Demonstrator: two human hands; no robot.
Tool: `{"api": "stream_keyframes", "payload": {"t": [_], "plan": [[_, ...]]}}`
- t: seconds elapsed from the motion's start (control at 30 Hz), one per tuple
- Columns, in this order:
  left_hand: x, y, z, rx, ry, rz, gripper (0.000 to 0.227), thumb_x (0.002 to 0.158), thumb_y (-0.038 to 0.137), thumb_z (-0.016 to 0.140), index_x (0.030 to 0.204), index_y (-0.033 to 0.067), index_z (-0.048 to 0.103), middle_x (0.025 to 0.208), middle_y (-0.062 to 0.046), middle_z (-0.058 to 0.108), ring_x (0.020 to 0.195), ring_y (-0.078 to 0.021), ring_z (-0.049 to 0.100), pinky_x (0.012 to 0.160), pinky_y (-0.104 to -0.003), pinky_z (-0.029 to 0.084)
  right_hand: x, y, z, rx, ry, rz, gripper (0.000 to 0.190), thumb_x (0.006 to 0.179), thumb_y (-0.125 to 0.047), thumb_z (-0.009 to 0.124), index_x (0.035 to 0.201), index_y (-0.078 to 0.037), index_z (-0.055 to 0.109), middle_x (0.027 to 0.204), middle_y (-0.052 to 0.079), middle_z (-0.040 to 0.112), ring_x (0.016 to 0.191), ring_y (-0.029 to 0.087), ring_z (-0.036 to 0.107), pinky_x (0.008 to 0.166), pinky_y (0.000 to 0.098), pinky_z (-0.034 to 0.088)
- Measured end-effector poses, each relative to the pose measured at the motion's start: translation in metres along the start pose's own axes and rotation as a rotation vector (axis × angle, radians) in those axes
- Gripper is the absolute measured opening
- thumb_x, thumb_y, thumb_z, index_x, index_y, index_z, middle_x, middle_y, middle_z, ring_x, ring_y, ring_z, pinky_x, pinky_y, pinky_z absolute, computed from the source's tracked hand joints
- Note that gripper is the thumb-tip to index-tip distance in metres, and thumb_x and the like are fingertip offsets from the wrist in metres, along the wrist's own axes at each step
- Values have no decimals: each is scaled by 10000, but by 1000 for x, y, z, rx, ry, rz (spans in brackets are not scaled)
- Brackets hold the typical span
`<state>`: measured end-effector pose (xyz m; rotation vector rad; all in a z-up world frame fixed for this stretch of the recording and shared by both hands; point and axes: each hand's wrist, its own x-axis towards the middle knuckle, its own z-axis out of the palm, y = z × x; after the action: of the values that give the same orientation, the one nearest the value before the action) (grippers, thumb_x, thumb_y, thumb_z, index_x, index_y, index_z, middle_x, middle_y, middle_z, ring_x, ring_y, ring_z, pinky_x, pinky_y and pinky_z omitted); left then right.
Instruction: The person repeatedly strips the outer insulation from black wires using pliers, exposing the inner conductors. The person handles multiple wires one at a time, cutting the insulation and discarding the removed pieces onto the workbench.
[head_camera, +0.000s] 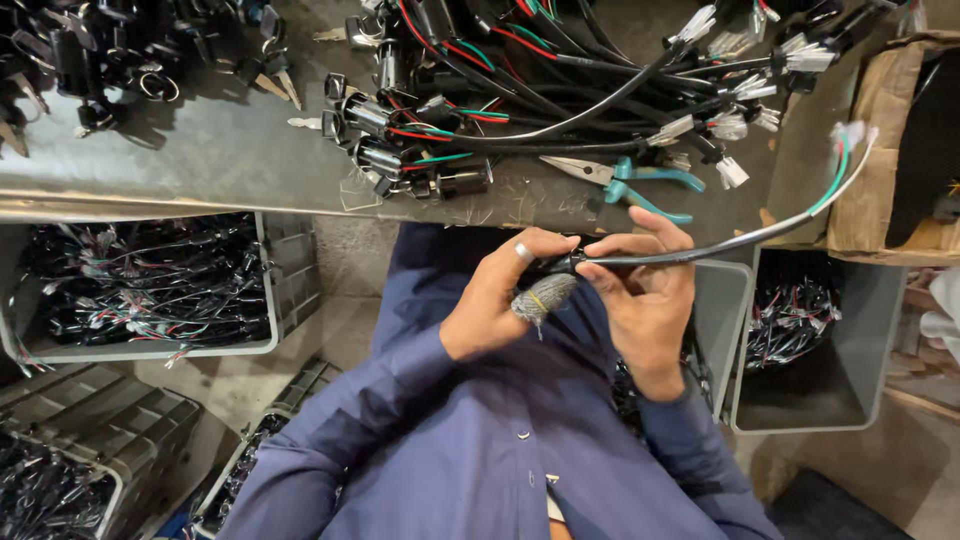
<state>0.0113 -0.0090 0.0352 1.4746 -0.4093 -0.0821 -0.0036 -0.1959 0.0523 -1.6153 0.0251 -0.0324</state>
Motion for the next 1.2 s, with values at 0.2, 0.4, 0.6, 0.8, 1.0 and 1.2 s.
{"api": "stream_keyframes", "payload": {"t": [0.2, 0.4, 0.6, 0.8, 1.0, 1.2], "plan": [[3, -1, -9, 280, -45, 226, 570, 874, -7, 732, 1407, 98, 558, 1309, -141, 599, 1214, -321, 613, 1082, -370, 487, 15, -28, 7, -15, -33, 62, 554, 928, -2, 789, 1384, -26, 474, 1087, 95, 707, 984, 116, 692, 886, 238, 561], [2, -18, 7, -148, 76, 72, 425, 947, 1, 739, 1315, 85, 542, 1264, -115, 608, 1157, -206, 621, 1035, -342, 503, -8, -18, 25, -28, 195, 125, 407, 967, -86, 705, 1323, -5, 527, 1167, 104, 724, 733, 96, 648, 614, 253, 525], [1, -35, 20, -396, 350, -372, 260, 1058, 58, 632, 1313, 28, 589, 831, -51, 643, 755, -150, 576, 678, -277, 460, -24, 24, 15, 289, -27, 361, 376, 1059, -56, 596, 1432, -2, 593, 1189, 32, 596, 902, 79, 527, 745, 225, 438], [-2, -22, 6, 110, 119, -253, 524, 870, 51, 723, 1354, 67, 524, 921, -28, 708, 824, -125, 708, 726, -276, 558, -24, 34, 3, 362, -198, 392, 479, 948, 74, 643, 1418, -13, 607, 1181, -1, 548, 1008, 99, 551, 853, 238, 463], [-2, -14, 20, -160, 110, -280, 435, 981, 82, 720, 1385, 81, 559, 1095, -55, 727, 998, -113, 669, 871, -317, 561, -26, 63, -10, 578, -149, 315, 304, 948, -9, 729, 1250, 8, 697, 1206, 41, 595, 1072, 136, 605, 969, 277, 504], [-16, -19, 49, -357, 77, -114, 382, 1016, 90, 689, 1371, 87, 549, 1196, -26, 628, 1080, -126, 621, 955, -284, 519, -22, 35, -9, 644, -95, 471, 350, 837, -127, 878, 1094, 19, 689, 1153, 64, 598, 794, 119, 562, 682, 255, 451]]}}
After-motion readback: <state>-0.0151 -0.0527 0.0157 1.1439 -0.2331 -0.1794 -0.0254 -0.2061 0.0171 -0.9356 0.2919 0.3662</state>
